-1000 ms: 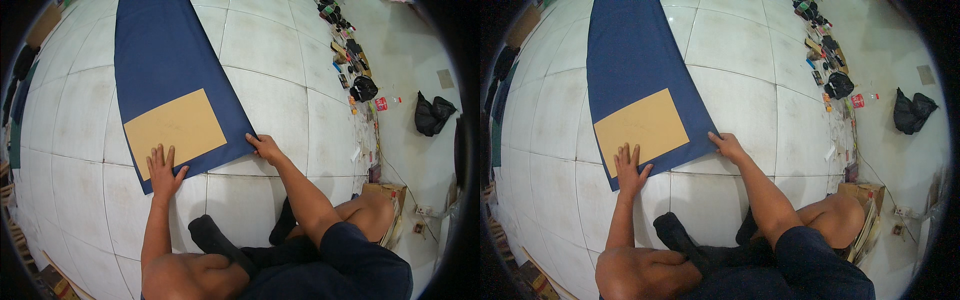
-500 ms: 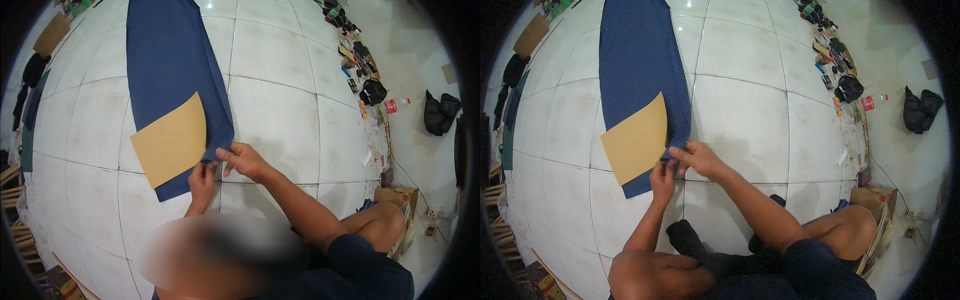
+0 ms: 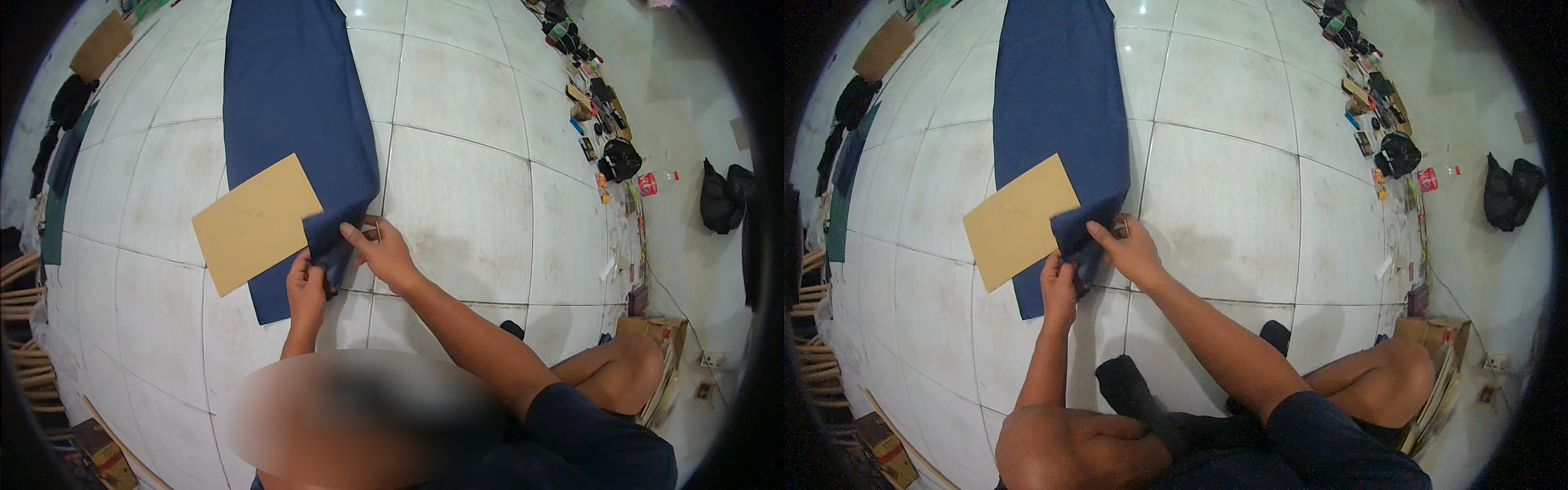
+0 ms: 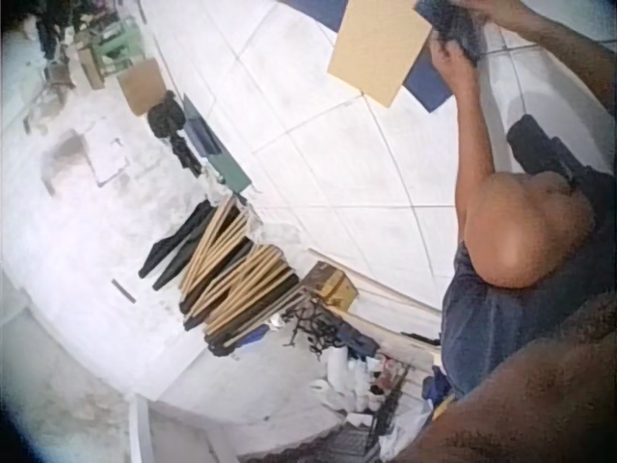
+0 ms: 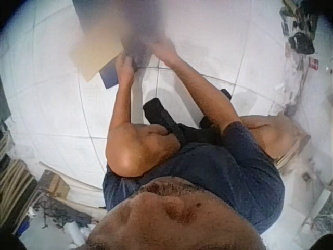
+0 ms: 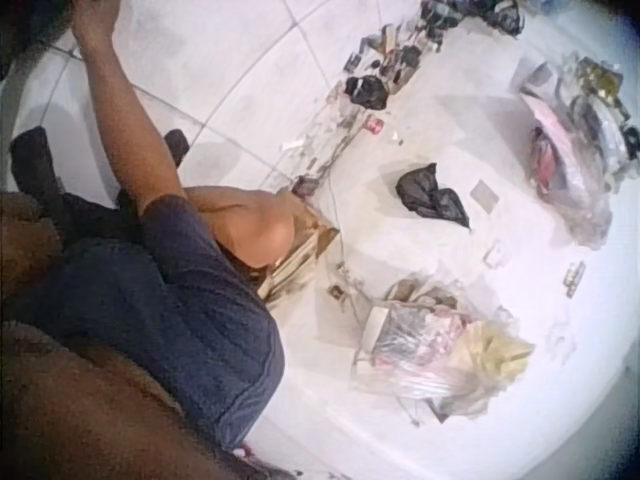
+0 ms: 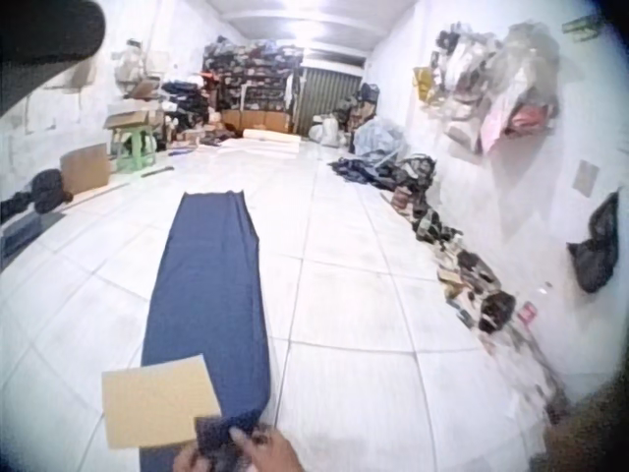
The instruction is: The person spreads a blue fabric on the floor, places a cardboard template on top of it, and traces the outline of the template onto the fabric using a pencil.
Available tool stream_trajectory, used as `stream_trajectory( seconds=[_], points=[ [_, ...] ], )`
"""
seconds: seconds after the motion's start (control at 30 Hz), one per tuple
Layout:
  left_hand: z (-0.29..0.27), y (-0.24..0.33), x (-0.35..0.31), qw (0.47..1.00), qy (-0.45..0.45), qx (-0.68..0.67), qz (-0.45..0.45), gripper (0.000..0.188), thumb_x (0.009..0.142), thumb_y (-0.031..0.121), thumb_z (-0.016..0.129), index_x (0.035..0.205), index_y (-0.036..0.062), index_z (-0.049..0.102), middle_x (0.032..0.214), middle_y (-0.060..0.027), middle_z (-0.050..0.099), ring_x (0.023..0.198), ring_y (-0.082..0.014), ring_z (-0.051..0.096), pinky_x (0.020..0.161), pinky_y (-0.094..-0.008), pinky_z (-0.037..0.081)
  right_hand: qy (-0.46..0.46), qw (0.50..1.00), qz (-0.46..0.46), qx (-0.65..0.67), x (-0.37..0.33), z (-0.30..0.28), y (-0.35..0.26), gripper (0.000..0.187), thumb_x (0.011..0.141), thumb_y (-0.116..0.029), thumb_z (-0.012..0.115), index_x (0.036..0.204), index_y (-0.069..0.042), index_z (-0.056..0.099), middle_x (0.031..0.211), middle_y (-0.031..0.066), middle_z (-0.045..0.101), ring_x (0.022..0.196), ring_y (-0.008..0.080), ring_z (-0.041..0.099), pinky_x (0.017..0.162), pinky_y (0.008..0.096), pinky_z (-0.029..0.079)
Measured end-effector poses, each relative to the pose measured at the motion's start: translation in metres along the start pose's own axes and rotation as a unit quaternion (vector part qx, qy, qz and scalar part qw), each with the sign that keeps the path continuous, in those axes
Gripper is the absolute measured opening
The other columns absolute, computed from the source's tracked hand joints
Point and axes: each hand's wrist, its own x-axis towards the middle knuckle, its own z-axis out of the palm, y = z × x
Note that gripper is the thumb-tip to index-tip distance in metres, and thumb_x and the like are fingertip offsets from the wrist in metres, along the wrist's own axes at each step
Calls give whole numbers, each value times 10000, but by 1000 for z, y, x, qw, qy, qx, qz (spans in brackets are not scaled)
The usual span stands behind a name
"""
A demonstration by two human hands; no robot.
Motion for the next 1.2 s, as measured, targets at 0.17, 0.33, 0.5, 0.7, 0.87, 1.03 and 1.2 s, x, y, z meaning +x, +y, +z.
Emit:
stream_trajectory(
  seconds=[0.17,0.33,0.5,0.7,0.87,1.03,1.2],
  points=[
    [1,0,-3,996,-37,45,69,107,1005,153,598,978,87,678,810,35,589,683,-47,534,623,-215,442,-9,995,-16,-99,5,8,-22,691,933,-518,730,1233,86,579,998,162,691,755,198,700,645,290,546],
    [19,13,-7,992,-15,-123,-27,154,1021,191,601,874,145,601,735,79,529,638,-37,500,606,-229,424,-35,999,6,4,8,-5,-14,540,1016,-391,662,1245,93,604,1011,116,670,751,150,667,671,265,521],
    [10,5,-5,986,-33,-160,-44,116,1017,185,607,914,134,617,743,67,548,633,-40,493,591,-236,411,-53,998,-2,-20,-5,-6,-4,509,1019,-360,665,1237,97,615,1016,112,682,766,148,662,723,267,526],
    [5,1,-15,987,-46,107,109,121,979,139,643,910,41,623,732,-3,556,613,-109,472,580,-304,407,-93,987,115,66,-7,-7,-7,441,976,-355,726,1175,28,639,979,39,662,819,105,641,632,231,464],
    [8,-2,-13,942,-44,212,256,77,908,38,655,897,-11,597,734,-119,540,631,-240,522,594,-371,432,-137,951,190,203,-15,-21,-15,315,967,-354,738,1056,-71,635,960,3,635,875,69,617,508,186,358],
    [10,-5,-16,880,-65,306,357,88,886,22,648,910,-13,571,800,-180,561,718,-372,584,646,-405,463,-129,955,206,172,-9,-39,3,280,971,-379,723,975,-113,636,909,-15,632,797,64,611,495,211,272],
    [12,-14,-15,873,-78,343,338,240,803,7,667,1041,4,637,894,-196,590,835,-424,603,729,-485,501,-114,964,204,127,-10,-35,-1,281,965,-361,717,969,-91,637,933,8,648,786,71,597,504,220,288]
  ],
)
